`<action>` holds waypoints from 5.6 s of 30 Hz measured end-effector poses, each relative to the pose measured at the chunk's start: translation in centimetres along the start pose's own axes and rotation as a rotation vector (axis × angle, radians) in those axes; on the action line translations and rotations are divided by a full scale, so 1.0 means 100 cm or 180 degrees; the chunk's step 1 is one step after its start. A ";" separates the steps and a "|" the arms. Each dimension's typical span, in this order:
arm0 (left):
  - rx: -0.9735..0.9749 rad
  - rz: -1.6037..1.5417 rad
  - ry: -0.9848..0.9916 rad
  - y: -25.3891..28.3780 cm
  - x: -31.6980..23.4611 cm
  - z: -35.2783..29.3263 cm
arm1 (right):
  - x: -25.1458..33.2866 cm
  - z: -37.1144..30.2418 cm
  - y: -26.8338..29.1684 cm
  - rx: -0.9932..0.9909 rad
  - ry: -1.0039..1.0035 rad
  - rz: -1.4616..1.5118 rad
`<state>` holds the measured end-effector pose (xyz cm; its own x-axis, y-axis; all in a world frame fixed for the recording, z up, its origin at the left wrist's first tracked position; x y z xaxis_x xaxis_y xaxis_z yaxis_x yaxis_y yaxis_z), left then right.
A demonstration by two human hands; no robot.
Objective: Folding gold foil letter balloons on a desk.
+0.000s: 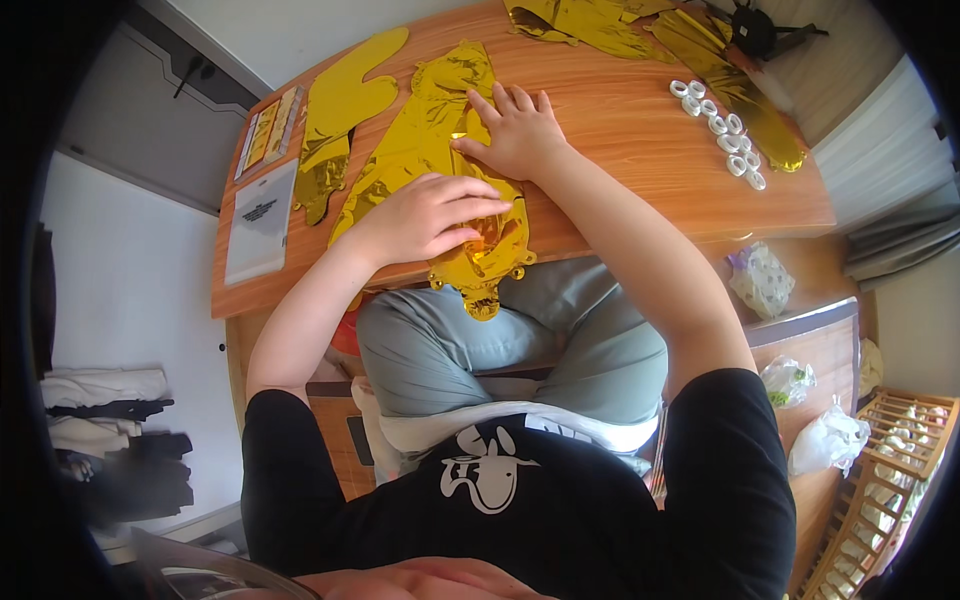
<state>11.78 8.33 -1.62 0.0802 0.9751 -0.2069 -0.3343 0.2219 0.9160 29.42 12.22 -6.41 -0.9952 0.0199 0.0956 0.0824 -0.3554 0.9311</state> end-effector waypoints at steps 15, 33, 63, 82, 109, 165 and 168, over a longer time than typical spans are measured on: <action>-0.0401 0.0299 0.1163 0.006 0.027 -0.020 | -0.001 0.000 -0.001 -0.0048 0.0022 0.0018; -0.0181 0.0264 0.1661 0.000 0.043 -0.026 | 0.003 -0.001 0.005 0.0029 0.0011 -0.0107; 0.0616 0.0478 0.1655 -0.009 0.030 -0.014 | -0.001 -0.002 0.005 0.0074 0.0062 -0.0156; -0.1175 -0.0297 0.5659 0.031 -0.042 -0.243 | 0.006 0.001 0.005 0.0095 0.0041 -0.0127; -0.0030 -0.1188 0.1712 0.013 -0.005 0.016 | -0.014 0.005 -0.023 0.0372 0.0342 -0.0878; 0.0017 0.0432 0.1142 -0.006 0.109 -0.015 | -0.020 0.006 0.020 0.0415 -0.0032 0.0806; -0.0021 0.0443 0.1142 -0.005 0.106 -0.015 | -0.019 0.006 0.021 0.0420 -0.0039 0.0808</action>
<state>11.41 18.58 -4.78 -0.2997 0.9351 -0.1889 -0.3249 0.0861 0.9418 31.52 12.01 -4.40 -0.9413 -0.0426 0.3349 0.3356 -0.2259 0.9145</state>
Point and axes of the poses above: each hand's wrist, its own z-axis towards the middle knuckle, its own y-axis out of the back of the hand, x = y × z, the point moved 5 cm from there along z, towards the middle knuckle, and after that the axes turned 6 degrees about -x, right-handed, at the moved point
